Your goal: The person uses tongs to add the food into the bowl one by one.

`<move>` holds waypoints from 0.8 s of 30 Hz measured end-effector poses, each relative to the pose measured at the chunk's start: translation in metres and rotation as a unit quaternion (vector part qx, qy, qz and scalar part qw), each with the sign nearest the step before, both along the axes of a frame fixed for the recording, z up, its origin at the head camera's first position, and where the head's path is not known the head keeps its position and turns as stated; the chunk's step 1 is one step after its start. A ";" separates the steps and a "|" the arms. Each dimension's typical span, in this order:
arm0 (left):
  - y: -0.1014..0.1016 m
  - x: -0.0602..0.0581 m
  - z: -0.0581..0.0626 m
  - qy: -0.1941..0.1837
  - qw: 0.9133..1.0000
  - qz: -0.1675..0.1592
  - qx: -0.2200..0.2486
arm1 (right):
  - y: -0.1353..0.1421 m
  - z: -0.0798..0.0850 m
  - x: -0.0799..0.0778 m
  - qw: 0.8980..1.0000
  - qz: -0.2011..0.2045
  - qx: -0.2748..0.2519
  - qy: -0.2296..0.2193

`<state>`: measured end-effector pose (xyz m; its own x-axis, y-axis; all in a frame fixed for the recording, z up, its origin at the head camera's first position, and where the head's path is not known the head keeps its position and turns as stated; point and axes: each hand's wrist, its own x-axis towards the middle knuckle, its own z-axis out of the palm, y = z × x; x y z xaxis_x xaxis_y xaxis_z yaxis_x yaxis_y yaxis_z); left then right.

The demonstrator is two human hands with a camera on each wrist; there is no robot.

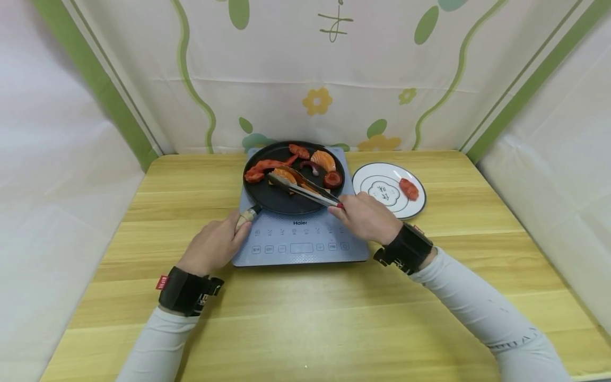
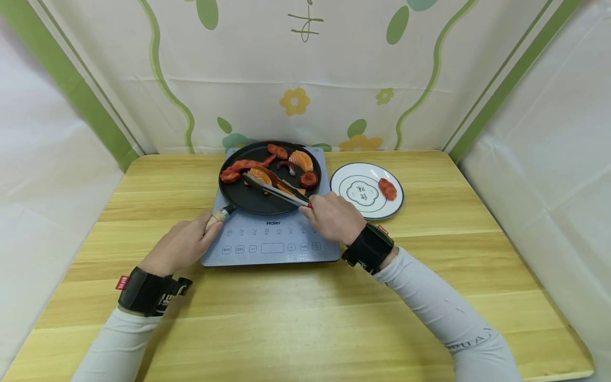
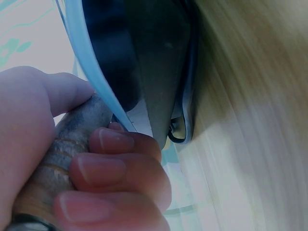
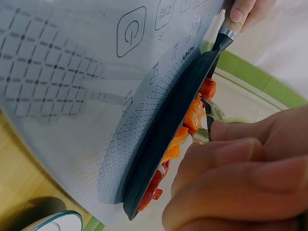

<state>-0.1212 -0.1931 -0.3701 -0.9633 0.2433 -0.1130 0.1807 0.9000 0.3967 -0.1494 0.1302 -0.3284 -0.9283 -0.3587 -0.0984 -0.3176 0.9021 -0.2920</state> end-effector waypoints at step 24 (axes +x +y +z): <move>0.001 0.000 0.001 0.006 1.000 -0.001 0.003 | -0.002 -0.002 -0.005 1.000 0.005 0.004 -0.004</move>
